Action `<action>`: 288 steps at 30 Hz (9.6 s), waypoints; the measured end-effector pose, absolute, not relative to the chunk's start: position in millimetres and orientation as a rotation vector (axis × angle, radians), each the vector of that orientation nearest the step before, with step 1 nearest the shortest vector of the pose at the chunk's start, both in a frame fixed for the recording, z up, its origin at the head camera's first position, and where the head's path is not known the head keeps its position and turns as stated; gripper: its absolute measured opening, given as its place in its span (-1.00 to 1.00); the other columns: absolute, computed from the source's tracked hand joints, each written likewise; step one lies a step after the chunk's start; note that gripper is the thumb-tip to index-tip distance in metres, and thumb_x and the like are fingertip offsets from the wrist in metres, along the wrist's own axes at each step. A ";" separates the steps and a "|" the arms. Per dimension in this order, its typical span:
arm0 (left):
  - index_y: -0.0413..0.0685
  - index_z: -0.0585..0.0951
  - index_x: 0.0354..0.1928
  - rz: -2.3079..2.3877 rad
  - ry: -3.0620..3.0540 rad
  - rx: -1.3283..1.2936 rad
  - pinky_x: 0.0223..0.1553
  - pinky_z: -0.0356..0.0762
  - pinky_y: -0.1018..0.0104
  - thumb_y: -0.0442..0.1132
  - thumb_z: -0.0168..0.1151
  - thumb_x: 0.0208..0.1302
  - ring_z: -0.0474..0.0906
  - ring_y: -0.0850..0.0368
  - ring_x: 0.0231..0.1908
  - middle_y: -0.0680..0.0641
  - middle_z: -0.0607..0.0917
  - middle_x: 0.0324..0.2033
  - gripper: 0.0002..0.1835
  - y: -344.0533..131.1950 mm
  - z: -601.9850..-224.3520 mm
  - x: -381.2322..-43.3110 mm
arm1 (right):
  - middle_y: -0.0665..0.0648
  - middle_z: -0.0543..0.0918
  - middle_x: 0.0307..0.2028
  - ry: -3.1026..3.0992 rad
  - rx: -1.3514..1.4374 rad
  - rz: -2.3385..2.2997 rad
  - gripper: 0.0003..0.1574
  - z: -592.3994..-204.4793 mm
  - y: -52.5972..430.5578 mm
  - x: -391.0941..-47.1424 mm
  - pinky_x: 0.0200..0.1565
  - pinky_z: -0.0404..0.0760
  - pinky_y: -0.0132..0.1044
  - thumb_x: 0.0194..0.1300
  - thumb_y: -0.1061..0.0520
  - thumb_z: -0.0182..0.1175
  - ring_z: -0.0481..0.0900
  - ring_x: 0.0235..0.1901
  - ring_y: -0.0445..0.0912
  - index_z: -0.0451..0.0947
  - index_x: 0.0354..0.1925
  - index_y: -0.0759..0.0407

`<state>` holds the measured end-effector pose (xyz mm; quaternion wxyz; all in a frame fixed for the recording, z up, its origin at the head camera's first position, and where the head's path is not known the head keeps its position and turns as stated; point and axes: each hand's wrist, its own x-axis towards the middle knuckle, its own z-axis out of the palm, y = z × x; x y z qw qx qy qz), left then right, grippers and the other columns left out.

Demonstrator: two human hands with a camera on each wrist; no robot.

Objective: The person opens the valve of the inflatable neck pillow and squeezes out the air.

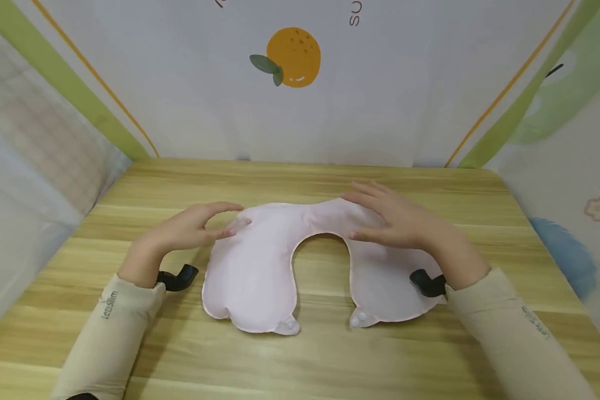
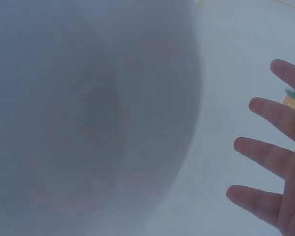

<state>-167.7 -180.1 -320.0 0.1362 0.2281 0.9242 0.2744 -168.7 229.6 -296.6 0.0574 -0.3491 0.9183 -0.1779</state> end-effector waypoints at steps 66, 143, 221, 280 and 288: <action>-0.21 0.40 0.38 0.646 2.513 0.755 0.43 0.25 -0.10 -0.14 0.35 0.29 0.30 -0.18 0.41 -0.23 0.44 0.37 -0.33 -155.0 -334.8 -198.0 | 0.13 -0.01 0.58 2.828 -0.942 -0.314 0.11 -364.6 257.9 -122.8 0.05 0.12 0.74 0.14 -0.51 0.24 -0.06 0.48 0.46 0.03 0.53 -0.37; -0.14 0.41 0.38 0.572 2.504 0.785 0.46 0.19 -0.09 -0.15 0.36 0.28 0.26 -0.18 0.43 -0.21 0.39 0.41 -0.34 -143.4 -335.2 -196.7 | 0.13 0.08 0.55 2.784 -0.875 -0.281 0.05 -372.0 253.4 -126.5 0.04 0.07 0.76 0.12 -0.63 0.13 -0.04 0.49 0.44 0.12 0.49 -0.44; -0.16 0.44 0.35 0.561 2.507 0.794 0.42 0.28 -0.06 -0.20 0.39 0.25 0.35 -0.15 0.37 -0.20 0.45 0.36 -0.36 -145.9 -336.5 -197.7 | 0.11 0.10 0.56 2.702 -0.976 -0.458 0.09 -378.7 265.1 -136.8 0.30 0.12 0.51 0.14 -0.48 0.27 -0.09 0.50 0.45 0.13 0.52 -0.25; -0.20 0.43 0.35 0.582 2.561 0.838 0.41 0.29 -0.07 -0.19 0.33 0.30 0.39 -0.15 0.35 -0.19 0.49 0.33 -0.39 -158.5 -339.8 -194.9 | 0.29 0.14 0.52 2.756 -1.138 -0.418 -0.13 -333.9 258.3 -157.2 0.30 0.24 0.40 0.34 -0.20 0.25 0.08 0.47 0.40 0.20 0.50 -0.10; -0.20 0.42 0.35 0.594 2.537 0.855 0.41 0.30 -0.03 -0.21 0.33 0.30 0.42 -0.12 0.33 -0.19 0.50 0.33 -0.39 -155.9 -341.4 -195.4 | 0.22 0.03 0.57 2.791 -1.232 -0.291 -0.14 -352.7 245.9 -189.0 0.33 0.20 0.39 0.41 -0.22 0.16 0.03 0.49 0.37 0.08 0.54 -0.23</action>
